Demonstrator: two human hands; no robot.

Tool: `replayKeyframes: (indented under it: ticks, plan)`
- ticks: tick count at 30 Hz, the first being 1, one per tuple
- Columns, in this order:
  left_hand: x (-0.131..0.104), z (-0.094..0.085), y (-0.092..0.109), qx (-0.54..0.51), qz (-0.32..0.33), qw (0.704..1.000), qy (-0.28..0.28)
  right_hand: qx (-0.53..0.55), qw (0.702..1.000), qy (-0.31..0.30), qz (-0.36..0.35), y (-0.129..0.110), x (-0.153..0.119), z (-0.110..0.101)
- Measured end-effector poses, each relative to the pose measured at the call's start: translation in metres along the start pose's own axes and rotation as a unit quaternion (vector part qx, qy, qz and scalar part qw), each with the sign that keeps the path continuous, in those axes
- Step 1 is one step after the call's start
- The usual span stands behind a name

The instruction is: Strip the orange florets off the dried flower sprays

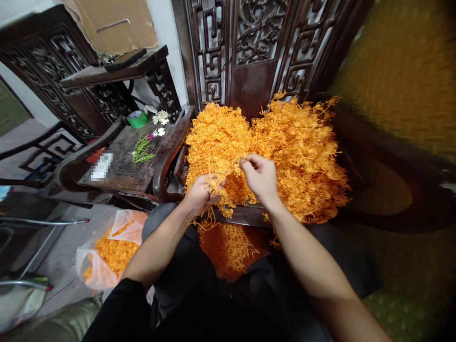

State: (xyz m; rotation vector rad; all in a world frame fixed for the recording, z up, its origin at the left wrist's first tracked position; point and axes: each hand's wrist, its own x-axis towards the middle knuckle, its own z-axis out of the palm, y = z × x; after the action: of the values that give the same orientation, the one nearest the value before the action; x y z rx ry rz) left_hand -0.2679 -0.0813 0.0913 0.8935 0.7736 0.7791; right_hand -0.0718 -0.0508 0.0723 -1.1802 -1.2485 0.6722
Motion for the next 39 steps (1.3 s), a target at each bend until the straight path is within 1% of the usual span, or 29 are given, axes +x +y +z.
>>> replayKeyframes:
  ticks: [2,3,4,5,7,9,10,14,16,18,20,23,24,25,26,28,29,30,31,32,33,34,35,36,38,39]
  plan:
    - [0.0,-0.005,0.0,-0.004,0.009,1.0,0.007,-0.039,0.996,0.083,0.014,0.017,0.014,-0.01]
    - [0.0,-0.008,0.0,-0.008,0.014,1.0,0.012,-0.046,0.992,0.108,0.035,0.023,0.019,-0.016]
    - [0.001,-0.011,-0.001,-0.009,0.018,1.0,0.018,-0.046,0.991,0.109,0.058,0.026,0.022,-0.02]
    - [0.002,-0.013,-0.002,-0.006,0.018,1.0,0.022,-0.029,0.993,0.08,0.079,0.026,0.023,-0.023]
    - [0.005,-0.014,-0.005,0.005,0.011,1.0,0.022,0.015,0.994,-0.018,0.108,0.021,0.016,-0.023]
    - [0.007,-0.011,-0.006,0.005,0.026,0.999,0.025,0.05,0.985,-0.111,0.118,0.012,0.006,-0.015]
    - [0.007,-0.009,-0.006,-0.001,0.039,0.999,0.03,0.065,0.98,-0.139,0.124,0.008,0.0,-0.011]
    - [0.006,-0.002,-0.002,-0.01,0.086,0.994,0.066,0.182,0.95,-0.193,0.166,-0.005,-0.014,0.001]
    - [0.006,0.001,-0.002,-0.004,0.098,0.991,0.086,0.204,0.942,-0.222,0.145,-0.012,-0.019,0.002]
    - [0.008,0.004,-0.003,0.004,0.103,0.989,0.11,0.172,0.95,-0.24,0.1,-0.022,-0.024,0.003]
    - [0.01,0.005,-0.005,0.008,0.102,0.986,0.129,0.117,0.959,-0.249,0.066,-0.031,-0.028,0.004]
    - [0.011,0.004,-0.007,0.013,0.095,0.986,0.139,0.048,0.958,-0.28,0.031,-0.038,-0.029,0.005]
    - [0.01,0.002,-0.006,0.012,0.092,0.987,0.134,0.014,0.961,-0.275,0.001,-0.036,-0.028,0.004]
    - [0.009,0.001,-0.005,0.009,0.092,0.988,0.123,-0.033,0.966,-0.253,-0.041,-0.031,-0.024,0.001]
    - [0.008,0.0,-0.003,0.004,0.09,0.99,0.107,-0.091,0.969,-0.214,-0.087,-0.024,-0.02,-0.003]
    - [0.004,-0.002,0.002,-0.013,0.091,0.993,0.075,-0.215,0.959,-0.103,-0.152,-0.006,-0.007,-0.014]
    - [0.003,-0.002,0.004,-0.021,0.087,0.994,0.063,-0.259,0.952,-0.055,-0.154,0.004,-0.001,-0.02]
    - [0.001,-0.002,0.006,-0.024,0.078,0.995,0.057,-0.283,0.949,-0.016,-0.135,0.012,0.006,-0.026]
    - [0.001,-0.002,0.007,-0.022,0.065,0.996,0.051,-0.291,0.951,0.009,-0.106,0.018,0.011,-0.032]
    - [0.001,-0.001,0.006,-0.017,0.053,0.997,0.047,-0.277,0.958,0.02,-0.071,0.022,0.014,-0.036]
    - [0.001,-0.001,0.006,-0.008,0.042,0.998,0.044,-0.235,0.971,0.016,-0.032,0.023,0.015,-0.038]
    - [0.002,-0.001,0.004,0.003,0.03,0.999,0.043,-0.165,0.986,-0.004,0.012,0.021,0.016,-0.039]
    - [0.002,-0.001,0.002,0.015,0.02,0.999,0.045,-0.076,0.995,-0.032,0.061,0.018,0.014,-0.038]
    - [0.003,-0.002,0.0,0.028,0.011,0.998,0.049,0.02,0.992,-0.063,0.109,0.014,0.013,-0.035]
    - [0.005,-0.002,-0.003,0.052,-0.009,0.997,0.052,0.181,0.961,-0.109,0.18,0.007,0.01,-0.028]
    - [0.005,-0.002,-0.004,0.063,-0.017,0.997,0.052,0.231,0.944,-0.12,0.202,0.005,0.009,-0.025]
